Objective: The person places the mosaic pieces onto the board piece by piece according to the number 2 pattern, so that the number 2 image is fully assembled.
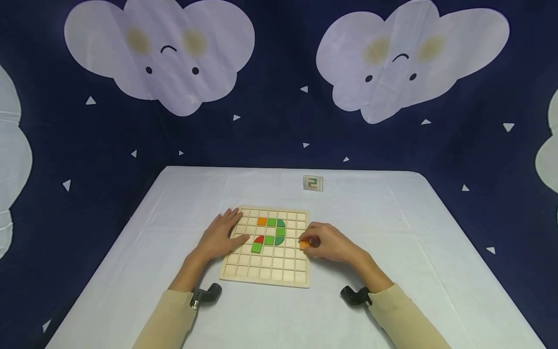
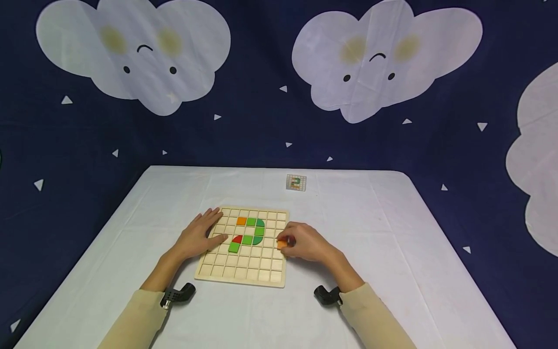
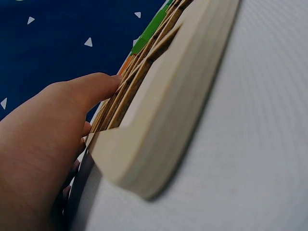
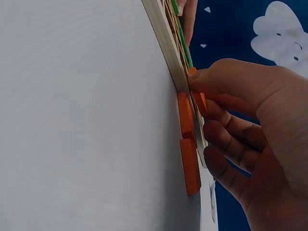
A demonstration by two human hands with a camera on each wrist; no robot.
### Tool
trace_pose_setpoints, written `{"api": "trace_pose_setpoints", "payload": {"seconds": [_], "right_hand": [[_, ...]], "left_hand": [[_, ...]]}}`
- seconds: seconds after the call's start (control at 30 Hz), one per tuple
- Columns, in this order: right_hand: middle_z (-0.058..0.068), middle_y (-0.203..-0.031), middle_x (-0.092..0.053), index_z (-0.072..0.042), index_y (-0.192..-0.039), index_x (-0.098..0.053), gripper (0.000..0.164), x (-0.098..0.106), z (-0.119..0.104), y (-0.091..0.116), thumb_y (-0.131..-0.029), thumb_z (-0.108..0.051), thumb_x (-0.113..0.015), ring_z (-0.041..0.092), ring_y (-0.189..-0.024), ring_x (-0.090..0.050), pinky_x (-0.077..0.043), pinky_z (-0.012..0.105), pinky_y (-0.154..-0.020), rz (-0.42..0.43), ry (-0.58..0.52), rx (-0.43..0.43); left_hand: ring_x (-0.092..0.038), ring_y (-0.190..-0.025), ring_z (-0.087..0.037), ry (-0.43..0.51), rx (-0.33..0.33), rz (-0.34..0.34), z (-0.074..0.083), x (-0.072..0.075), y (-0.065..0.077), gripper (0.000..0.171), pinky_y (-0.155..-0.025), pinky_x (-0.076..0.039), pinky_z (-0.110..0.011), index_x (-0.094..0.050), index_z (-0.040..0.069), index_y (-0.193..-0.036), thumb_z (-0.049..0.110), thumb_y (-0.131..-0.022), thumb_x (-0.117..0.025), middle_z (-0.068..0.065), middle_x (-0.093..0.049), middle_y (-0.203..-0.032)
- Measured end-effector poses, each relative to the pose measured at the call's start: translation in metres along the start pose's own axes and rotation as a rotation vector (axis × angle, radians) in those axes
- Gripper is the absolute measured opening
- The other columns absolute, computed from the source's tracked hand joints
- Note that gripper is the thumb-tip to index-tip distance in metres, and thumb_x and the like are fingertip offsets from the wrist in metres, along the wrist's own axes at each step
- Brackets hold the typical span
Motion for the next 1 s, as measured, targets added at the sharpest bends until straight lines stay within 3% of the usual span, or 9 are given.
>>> {"api": "trace_pose_setpoints", "payload": {"seconds": [0.53, 1.0], "right_hand": [[-0.014, -0.085, -0.057, -0.019, -0.101, -0.074, 0.024, -0.011, -0.016, -0.008, -0.078, -0.023, -0.077, 0.005, -0.072, -0.053, -0.048, 0.021, -0.060, -0.019, 0.010, 0.033], [-0.015, -0.090, -0.058, -0.022, -0.103, -0.074, 0.024, -0.018, -0.021, -0.013, -0.079, -0.025, -0.076, 0.005, -0.076, -0.053, -0.048, 0.022, -0.065, -0.042, 0.033, 0.032]], "left_hand": [[-0.017, -0.144, -0.026, 0.007, -0.010, 0.001, -0.001, -0.001, -0.001, 0.081, -0.118, -0.010, -0.041, -0.037, 0.007, -0.148, 0.058, -0.087, -0.058, -0.008, -0.027, -0.155], [-0.017, -0.144, -0.025, 0.014, -0.006, -0.002, -0.002, -0.002, -0.002, 0.082, -0.118, -0.009, -0.040, -0.037, 0.008, -0.148, 0.058, -0.087, -0.058, -0.007, -0.027, -0.156]]}}
Point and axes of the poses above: each hand's wrist, its own y-axis away from the middle knuckle, its own x-axis out of the back of the hand, z = x × y, the point moved 10 cm from there along -y, towards the middle knuckle
